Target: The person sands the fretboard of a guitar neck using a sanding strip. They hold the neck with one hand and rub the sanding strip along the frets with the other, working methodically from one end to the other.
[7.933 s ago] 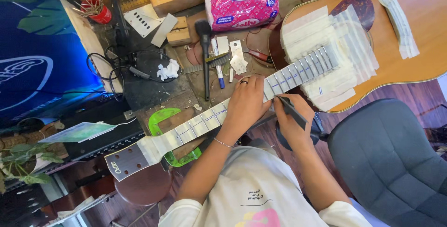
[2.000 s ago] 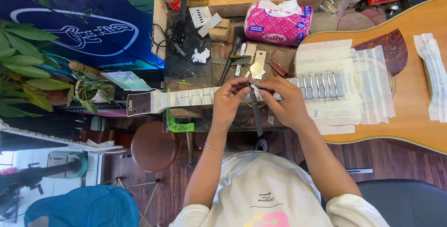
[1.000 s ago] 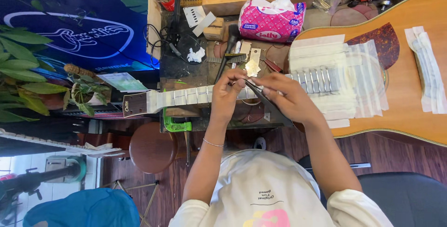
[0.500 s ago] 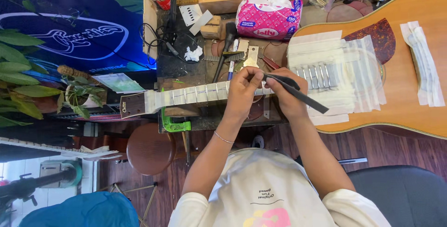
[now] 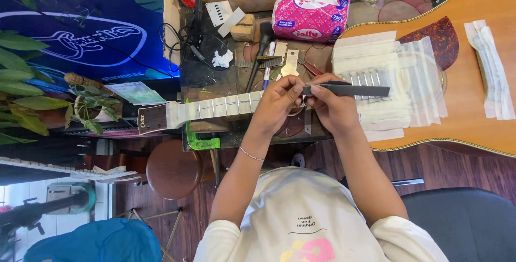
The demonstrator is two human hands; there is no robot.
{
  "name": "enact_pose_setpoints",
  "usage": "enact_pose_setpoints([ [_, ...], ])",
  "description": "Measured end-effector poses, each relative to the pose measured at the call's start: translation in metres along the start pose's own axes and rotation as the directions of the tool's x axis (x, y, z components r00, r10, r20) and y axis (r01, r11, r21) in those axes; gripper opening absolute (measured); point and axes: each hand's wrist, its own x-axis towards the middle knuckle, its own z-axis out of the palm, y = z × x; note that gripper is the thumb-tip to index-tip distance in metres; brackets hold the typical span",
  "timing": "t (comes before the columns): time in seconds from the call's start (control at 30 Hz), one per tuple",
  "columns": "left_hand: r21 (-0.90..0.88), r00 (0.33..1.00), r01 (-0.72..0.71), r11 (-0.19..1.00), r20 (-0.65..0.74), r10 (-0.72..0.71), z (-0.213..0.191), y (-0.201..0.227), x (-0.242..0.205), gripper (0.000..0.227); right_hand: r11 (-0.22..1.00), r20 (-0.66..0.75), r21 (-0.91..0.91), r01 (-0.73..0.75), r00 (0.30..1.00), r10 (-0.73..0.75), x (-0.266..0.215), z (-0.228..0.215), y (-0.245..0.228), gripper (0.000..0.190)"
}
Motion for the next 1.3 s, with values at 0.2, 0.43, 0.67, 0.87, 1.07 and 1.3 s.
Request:
enact_pose_setpoints([
  [0.2,0.141,0.986,-0.102,0.985,-0.116,0.119,-0.006,0.004,0.002,0.016,0.958,-0.071,-0.269,0.102,0.990,-0.125,0.006,-0.004,0.006,0.017],
  [0.43,0.370,0.962,-0.221,0.902,-0.072,0.265,0.000,0.017,-0.007,0.014,0.978,-0.101,-0.181,0.102,0.987,-0.122,0.003,-0.001,0.009,0.013],
  [0.67,0.311,0.963,-0.227,0.923,-0.067,0.260,0.003,0.016,-0.009,0.019,0.983,-0.086,-0.146,0.113,0.988,-0.127,0.002,-0.001,0.006,0.012],
  [0.87,0.389,0.941,-0.287,0.875,-0.055,0.333,0.000,0.001,0.004,0.012,0.985,-0.060,-0.138,0.098,0.992,-0.108,0.003,-0.005,0.006,0.011],
  [1.07,0.052,0.985,-0.153,0.987,-0.074,0.156,-0.004,-0.026,0.008,0.011,0.997,-0.043,0.075,0.016,0.999,-0.013,0.005,-0.026,0.008,0.005],
  [1.3,0.224,0.984,-0.150,0.963,-0.060,0.167,0.006,-0.005,0.011,0.014,0.986,-0.092,-0.169,0.007,0.996,-0.023,-0.002,-0.010,-0.017,0.018],
])
